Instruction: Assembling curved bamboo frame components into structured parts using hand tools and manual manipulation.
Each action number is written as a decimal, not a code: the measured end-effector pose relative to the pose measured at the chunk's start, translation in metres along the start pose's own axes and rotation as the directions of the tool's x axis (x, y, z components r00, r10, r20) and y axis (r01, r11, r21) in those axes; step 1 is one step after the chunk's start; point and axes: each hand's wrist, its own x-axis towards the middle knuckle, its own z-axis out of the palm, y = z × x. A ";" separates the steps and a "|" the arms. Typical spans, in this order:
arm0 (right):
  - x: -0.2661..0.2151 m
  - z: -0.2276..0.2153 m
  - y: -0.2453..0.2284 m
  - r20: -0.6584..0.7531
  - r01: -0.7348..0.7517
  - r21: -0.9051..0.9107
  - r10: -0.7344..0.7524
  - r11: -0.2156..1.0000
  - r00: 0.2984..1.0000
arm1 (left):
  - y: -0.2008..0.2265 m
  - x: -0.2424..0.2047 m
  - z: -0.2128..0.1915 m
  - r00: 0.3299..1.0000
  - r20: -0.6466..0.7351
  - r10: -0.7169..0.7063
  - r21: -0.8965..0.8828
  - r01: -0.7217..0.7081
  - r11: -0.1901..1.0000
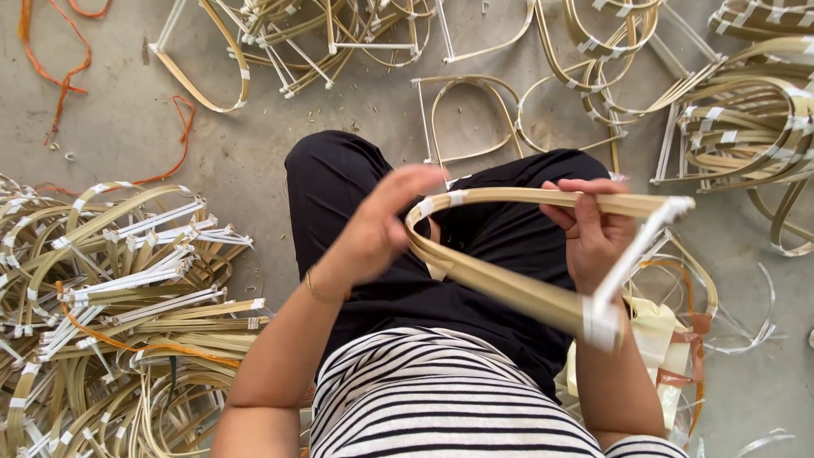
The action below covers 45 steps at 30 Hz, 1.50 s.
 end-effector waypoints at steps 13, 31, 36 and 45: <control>0.043 -0.023 -0.057 0.532 0.612 -0.791 -0.473 0.020 0.703 | -0.069 0.058 -0.027 0.666 0.313 -0.677 -0.563 0.704 0.432; -0.025 0.063 -0.023 0.405 0.582 -0.535 -0.418 0.613 0.813 | 0.009 0.047 0.021 0.853 0.313 -0.417 -0.153 0.478 0.865; -0.024 0.055 -0.015 0.388 0.561 -0.485 -0.411 0.671 0.825 | 0.017 0.051 0.018 0.794 0.339 -0.505 -0.012 0.540 0.841; -0.037 0.036 -0.020 0.581 0.098 -0.233 0.058 0.968 0.812 | 0.046 0.045 -0.014 0.781 0.455 -0.428 0.169 0.396 0.903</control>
